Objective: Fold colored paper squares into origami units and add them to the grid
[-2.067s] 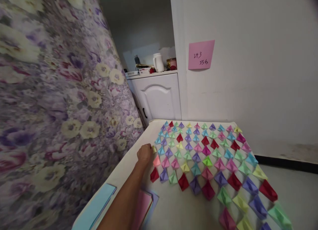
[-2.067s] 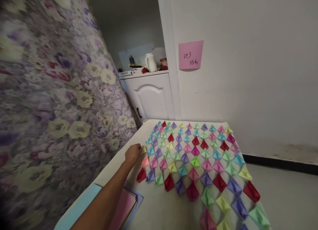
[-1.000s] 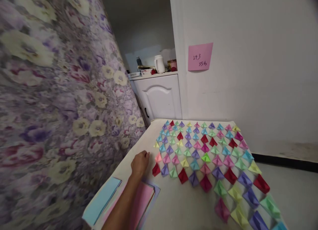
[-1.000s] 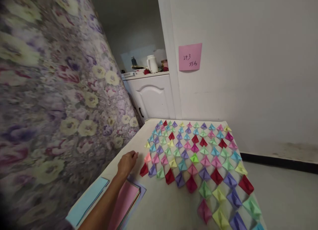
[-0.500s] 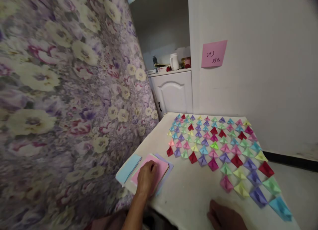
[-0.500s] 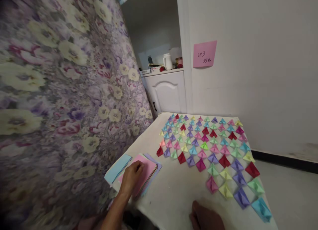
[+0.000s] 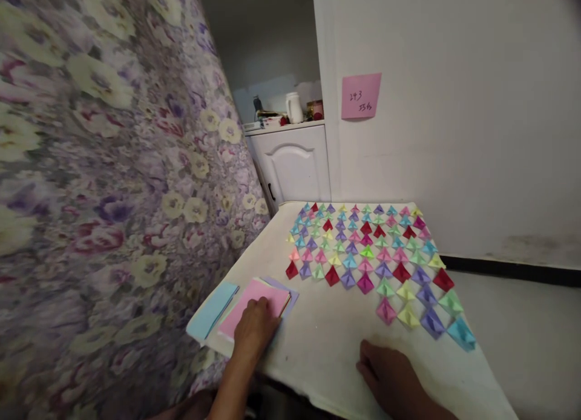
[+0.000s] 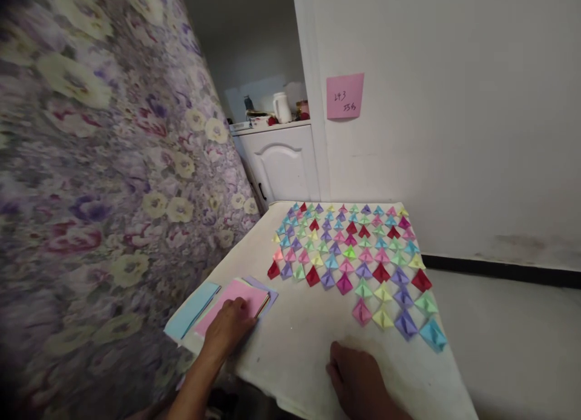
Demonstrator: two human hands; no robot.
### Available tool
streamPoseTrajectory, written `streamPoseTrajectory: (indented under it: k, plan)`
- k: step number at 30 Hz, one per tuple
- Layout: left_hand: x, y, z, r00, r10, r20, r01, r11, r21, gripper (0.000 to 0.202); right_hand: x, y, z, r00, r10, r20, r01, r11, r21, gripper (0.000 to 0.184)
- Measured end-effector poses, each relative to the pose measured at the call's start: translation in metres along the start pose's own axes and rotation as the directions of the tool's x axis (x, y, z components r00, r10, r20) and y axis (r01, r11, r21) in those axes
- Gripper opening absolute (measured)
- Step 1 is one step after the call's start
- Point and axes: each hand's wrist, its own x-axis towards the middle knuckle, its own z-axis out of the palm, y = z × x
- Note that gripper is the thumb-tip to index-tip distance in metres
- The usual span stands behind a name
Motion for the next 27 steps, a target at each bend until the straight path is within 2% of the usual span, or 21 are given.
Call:
streamPoseTrajectory:
  k: [9,18,27]
  plan:
    - [0.005,-0.005,0.001,0.999,0.029,0.019,-0.03,0.999,0.024,0.029,-0.004,-0.005,-0.011,1.0,-0.016,-0.004,0.016,1.0,-0.012,0.007]
    - [0.002,-0.004,-0.003,0.999,0.051,0.007,-0.051,0.999,0.019,0.024,-0.006,0.0,-0.006,0.999,-0.043,-0.022,0.043,0.999,-0.015,0.006]
    - [-0.009,-0.008,0.002,0.998,0.039,-0.053,-0.039,0.999,0.001,0.014,-0.009,0.0,-0.005,0.998,-0.064,-0.014,0.064,0.998,0.0,0.009]
